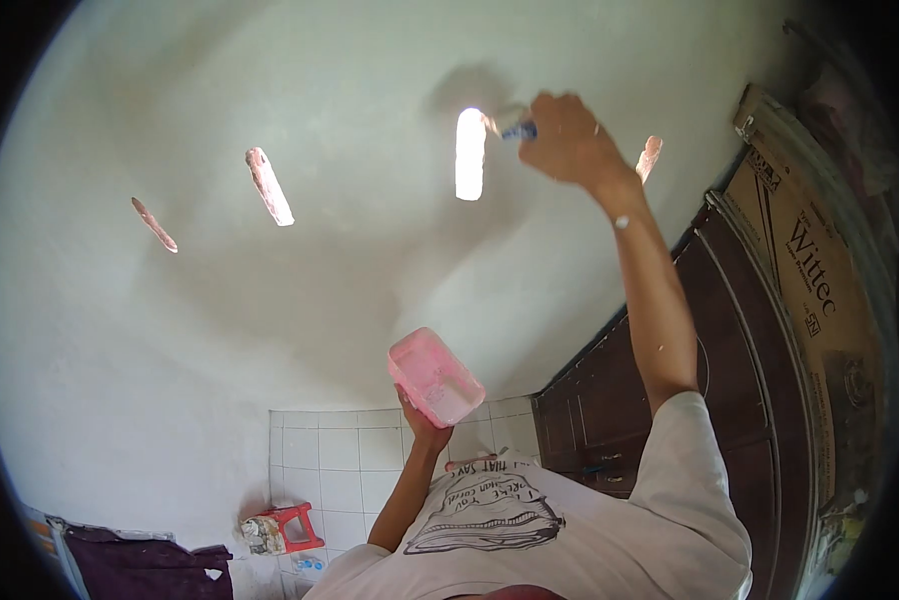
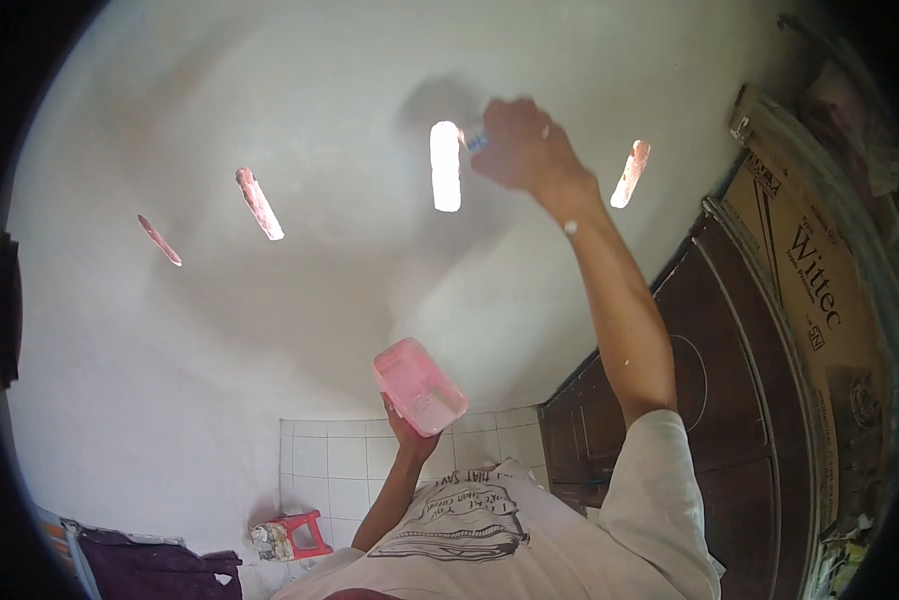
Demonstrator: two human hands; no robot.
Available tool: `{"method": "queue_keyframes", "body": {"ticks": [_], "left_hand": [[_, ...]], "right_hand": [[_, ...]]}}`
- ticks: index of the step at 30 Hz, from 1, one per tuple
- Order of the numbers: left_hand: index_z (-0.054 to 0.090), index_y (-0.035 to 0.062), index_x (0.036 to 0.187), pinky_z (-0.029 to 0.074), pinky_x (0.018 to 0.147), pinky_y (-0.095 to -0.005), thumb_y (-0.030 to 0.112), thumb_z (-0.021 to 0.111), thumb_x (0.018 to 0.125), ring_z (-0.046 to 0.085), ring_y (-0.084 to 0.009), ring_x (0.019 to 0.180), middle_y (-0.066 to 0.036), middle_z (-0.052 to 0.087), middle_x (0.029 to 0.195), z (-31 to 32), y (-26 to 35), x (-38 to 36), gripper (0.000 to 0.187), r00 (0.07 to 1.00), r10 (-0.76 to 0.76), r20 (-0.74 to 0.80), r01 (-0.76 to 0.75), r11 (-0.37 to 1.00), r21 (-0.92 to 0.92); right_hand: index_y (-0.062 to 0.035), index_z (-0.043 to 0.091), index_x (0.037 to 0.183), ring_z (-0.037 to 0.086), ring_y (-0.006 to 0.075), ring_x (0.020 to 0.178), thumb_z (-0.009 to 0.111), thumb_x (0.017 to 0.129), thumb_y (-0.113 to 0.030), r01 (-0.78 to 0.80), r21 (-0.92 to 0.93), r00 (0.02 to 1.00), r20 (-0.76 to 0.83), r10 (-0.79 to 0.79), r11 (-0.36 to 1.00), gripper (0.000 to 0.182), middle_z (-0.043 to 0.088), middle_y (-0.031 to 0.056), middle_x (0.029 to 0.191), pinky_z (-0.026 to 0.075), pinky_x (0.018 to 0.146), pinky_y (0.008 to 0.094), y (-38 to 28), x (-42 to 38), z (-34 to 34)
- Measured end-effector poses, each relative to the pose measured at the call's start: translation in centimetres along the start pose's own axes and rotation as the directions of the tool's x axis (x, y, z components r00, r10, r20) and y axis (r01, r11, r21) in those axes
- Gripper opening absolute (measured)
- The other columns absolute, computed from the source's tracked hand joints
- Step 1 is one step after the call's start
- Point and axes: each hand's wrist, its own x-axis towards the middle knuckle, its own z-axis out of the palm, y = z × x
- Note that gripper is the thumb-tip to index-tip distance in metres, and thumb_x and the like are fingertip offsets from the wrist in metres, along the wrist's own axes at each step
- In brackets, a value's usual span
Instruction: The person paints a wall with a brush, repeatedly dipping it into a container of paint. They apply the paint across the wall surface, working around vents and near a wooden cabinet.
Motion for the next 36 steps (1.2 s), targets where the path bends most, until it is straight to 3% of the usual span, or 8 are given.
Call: {"method": "queue_keyframes", "body": {"ticks": [7,12,18,27,29,33,35,36], "left_hand": [[0.033,0.0234,0.151,0.039,0.112,-0.0521,0.067,0.034,0.099,0.045,-0.0278,0.134,-0.002,0.046,0.146,0.9,-0.1,0.1,0.068,1.000,-0.021,0.011,0.021,1.000,0.001],[0.034,0.0231,0.150,0.039,0.112,-0.0519,0.067,0.035,0.099,0.046,-0.0277,0.134,-0.003,0.046,0.145,0.2,-0.2,0.1,0.068,1.000,-0.025,0.008,0.025,1.000,-0.016],[0.034,0.0220,0.150,0.039,0.112,-0.0518,0.067,0.035,0.099,0.045,-0.0284,0.134,-0.004,0.046,0.146,0.5,0.0,0.4,0.068,0.999,-0.032,-0.028,0.033,0.999,0.022],[0.032,0.0222,0.152,0.038,0.113,-0.0515,0.068,0.035,0.098,0.044,-0.0283,0.136,-0.004,0.044,0.147,0.0,0.0,0.2,0.070,0.999,-0.046,-0.023,0.046,0.999,0.003],[0.032,0.0220,0.151,0.038,0.112,-0.0511,0.068,0.035,0.098,0.044,-0.0283,0.136,-0.004,0.045,0.147,0.1,0.2,0.2,0.071,1.000,-0.013,-0.002,0.013,0.999,0.036],[0.032,0.0219,0.152,0.038,0.112,-0.0509,0.068,0.035,0.098,0.044,-0.0283,0.135,-0.004,0.044,0.147,0.0,0.6,0.1,0.071,0.999,-0.016,-0.033,0.016,1.000,0.005],[0.032,0.0219,0.152,0.040,0.111,-0.0507,0.067,0.034,0.098,0.045,-0.0287,0.135,-0.004,0.044,0.148,0.8,1.0,-0.1,0.070,1.000,-0.029,-0.011,0.029,0.999,0.025],[0.032,0.0219,0.152,0.040,0.111,-0.0507,0.067,0.034,0.098,0.045,-0.0287,0.135,-0.004,0.044,0.148,0.8,1.1,-0.1,0.070,1.000,-0.026,-0.010,0.026,0.999,0.026]], "right_hand": [[0.0008,0.067,0.105,0.068,0.0416,0.083,0.062,0.077,-0.010,0.031,0.243,0.979,-0.204,0.020,0.969,0.030,0.066,0.0241,0.086,0.057,0.073,0.0464,-3.3,1.8,-5.1],[0.0026,0.066,0.096,0.066,0.0394,0.070,0.061,0.078,-0.006,0.058,0.137,0.951,-0.310,-0.013,0.989,0.021,0.065,0.0228,0.079,0.057,0.068,0.0441,-2.4,-0.5,5.6],[0.0057,0.065,0.095,0.066,0.0380,0.068,0.059,0.079,-0.005,0.093,0.122,0.996,-0.009,-0.093,0.988,0.020,0.065,0.0232,0.078,0.056,0.060,0.0422,-3.9,-3.8,5.7],[0.0060,0.062,0.117,0.067,0.0400,0.075,0.056,0.083,-0.004,0.094,0.338,0.976,-0.215,-0.020,0.936,0.036,0.066,0.0250,0.078,0.054,0.067,0.0478,-5.1,-2.3,8.6],[0.0053,0.066,0.117,0.063,0.0307,0.053,0.057,0.085,-0.005,0.038,0.488,0.999,-0.030,-0.027,0.872,0.035,0.061,0.0220,0.061,0.051,0.059,0.0399,-5.1,-3.5,8.9],[0.0034,0.071,0.108,0.065,0.0301,0.059,0.060,0.085,-0.010,-0.005,0.503,0.985,0.153,-0.083,0.865,0.029,0.066,0.0202,0.068,0.053,0.063,0.0403,-3.4,-2.3,7.0],[-0.0020,0.074,0.104,0.063,0.0273,0.057,0.064,0.086,-0.018,0.187,0.379,0.975,-0.180,-0.126,0.906,0.027,0.068,0.0170,0.070,0.051,0.060,0.0378,-1.6,-0.3,5.7],[0.0005,0.074,0.104,0.061,0.0256,0.055,0.065,0.086,-0.020,0.129,0.459,0.989,-0.124,-0.081,0.879,0.029,0.067,0.0165,0.069,0.050,0.059,0.0363,-1.7,0.4,2.8]]}}
